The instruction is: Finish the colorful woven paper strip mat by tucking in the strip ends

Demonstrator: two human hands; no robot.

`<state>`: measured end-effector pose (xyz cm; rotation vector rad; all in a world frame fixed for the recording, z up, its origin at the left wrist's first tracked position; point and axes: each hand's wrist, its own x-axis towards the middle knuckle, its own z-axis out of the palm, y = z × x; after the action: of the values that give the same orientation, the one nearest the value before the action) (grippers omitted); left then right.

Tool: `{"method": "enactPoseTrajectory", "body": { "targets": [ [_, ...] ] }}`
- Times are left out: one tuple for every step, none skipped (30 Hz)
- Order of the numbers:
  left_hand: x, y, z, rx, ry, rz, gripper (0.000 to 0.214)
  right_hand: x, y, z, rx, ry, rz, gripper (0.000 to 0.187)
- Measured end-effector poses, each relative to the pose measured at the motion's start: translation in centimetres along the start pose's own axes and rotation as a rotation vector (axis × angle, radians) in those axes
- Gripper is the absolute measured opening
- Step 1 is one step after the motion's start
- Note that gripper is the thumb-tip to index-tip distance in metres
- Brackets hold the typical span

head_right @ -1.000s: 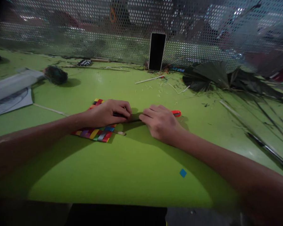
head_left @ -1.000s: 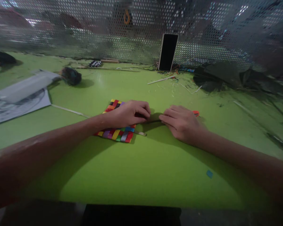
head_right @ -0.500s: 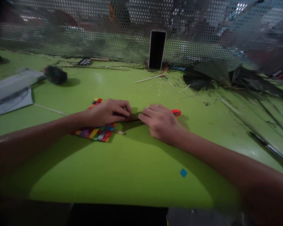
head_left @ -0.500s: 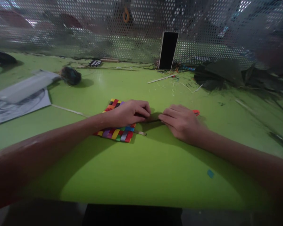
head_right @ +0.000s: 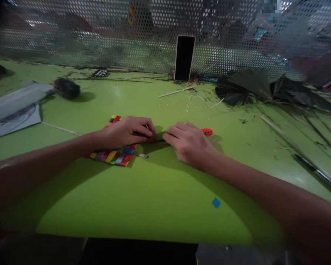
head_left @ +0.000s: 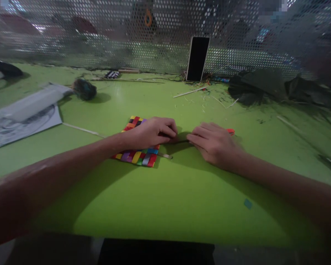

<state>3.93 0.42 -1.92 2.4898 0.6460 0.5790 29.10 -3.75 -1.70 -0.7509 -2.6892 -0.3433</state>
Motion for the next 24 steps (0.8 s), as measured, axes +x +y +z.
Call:
{"method": "enactPoseTrajectory", "body": {
  "targets": [
    [0.01, 0.01, -0.01, -0.003, 0.001, -0.001, 0.015, -0.01, 0.0, 0.0, -0.001, 0.004, 0.001, 0.026],
    [0.01, 0.02, -0.03, -0.005, 0.001, -0.002, 0.015, -0.02, 0.0, 0.0, -0.004, 0.007, 0.001, 0.027],
    [0.02, 0.04, -0.05, -0.007, 0.0, -0.004, 0.015, -0.03, -0.01, 0.0, -0.006, 0.011, -0.001, 0.026],
    [0.02, 0.05, -0.07, -0.007, 0.001, -0.005, 0.014, -0.03, -0.01, 0.0, -0.01, 0.012, -0.002, 0.026],
    [0.02, 0.06, -0.09, -0.005, 0.002, -0.007, 0.014, -0.02, -0.02, -0.01, -0.012, 0.011, -0.004, 0.026],
    [0.02, 0.06, -0.1, -0.003, 0.004, -0.01, 0.014, -0.01, -0.03, -0.02, -0.012, 0.01, -0.006, 0.025],
    [0.02, 0.06, -0.11, -0.001, 0.005, -0.01, 0.014, 0.01, -0.04, -0.03, -0.011, 0.007, -0.007, 0.025],
    [0.01, 0.05, -0.1, 0.0, 0.005, -0.01, 0.014, 0.02, -0.05, -0.03, -0.007, 0.005, -0.006, 0.025],
    [0.0, 0.03, -0.1, 0.0, 0.005, -0.009, 0.014, 0.03, -0.06, -0.01, -0.002, 0.001, -0.004, 0.025],
    [-0.01, 0.01, -0.09, 0.0, 0.005, -0.006, 0.014, 0.04, -0.06, 0.02, 0.004, -0.002, -0.001, 0.025],
    [-0.01, -0.01, -0.08, 0.0, 0.005, -0.003, 0.014, 0.05, -0.05, 0.07, 0.008, -0.003, 0.002, 0.026],
    [-0.02, -0.04, -0.07, 0.0, 0.006, 0.001, 0.014, 0.05, -0.04, 0.14, 0.011, -0.003, 0.006, 0.027],
    [-0.03, -0.05, -0.06, 0.0, 0.006, 0.003, 0.014, 0.06, -0.02, 0.22, 0.012, -0.004, 0.007, 0.027],
    [-0.03, -0.07, -0.05, 0.0, 0.007, 0.004, 0.014, 0.08, 0.01, 0.3, 0.011, -0.004, 0.006, 0.028],
    [-0.03, -0.07, -0.04, 0.0, 0.006, 0.003, 0.014, 0.1, 0.03, 0.37, 0.01, -0.006, 0.001, 0.027],
    [-0.02, -0.07, -0.04, -0.001, 0.005, 0.001, 0.013, 0.12, 0.05, 0.43, 0.011, -0.008, -0.006, 0.027],
    [-0.02, -0.05, -0.04, -0.001, 0.003, 0.0, 0.013, 0.13, 0.07, 0.46, 0.011, -0.013, -0.011, 0.027],
    [-0.01, -0.04, -0.04, -0.001, 0.003, 0.0, 0.013, 0.15, 0.07, 0.46, 0.009, -0.016, -0.013, 0.027],
    [-0.01, -0.02, -0.04, 0.0, 0.006, 0.0, 0.012, 0.15, 0.07, 0.44, 0.007, -0.018, -0.013, 0.027],
    [0.0, 0.0, -0.05, 0.001, 0.008, 0.0, 0.012, 0.13, 0.05, 0.4, 0.002, -0.018, -0.01, 0.027],
    [0.0, 0.02, -0.06, 0.002, 0.01, 0.0, 0.013, 0.11, 0.03, 0.35, -0.002, -0.016, -0.006, 0.028],
    [0.0, 0.04, -0.07, 0.003, 0.009, -0.002, 0.013, 0.07, 0.01, 0.29, -0.006, -0.012, -0.002, 0.028],
    [0.0, 0.05, -0.07, 0.003, 0.006, -0.006, 0.013, 0.02, -0.01, 0.25, -0.008, -0.009, 0.0, 0.028],
    [0.0, 0.05, -0.08, 0.003, 0.002, -0.012, 0.014, -0.02, -0.01, 0.22, -0.008, -0.005, 0.001, 0.028]
  ]
}}
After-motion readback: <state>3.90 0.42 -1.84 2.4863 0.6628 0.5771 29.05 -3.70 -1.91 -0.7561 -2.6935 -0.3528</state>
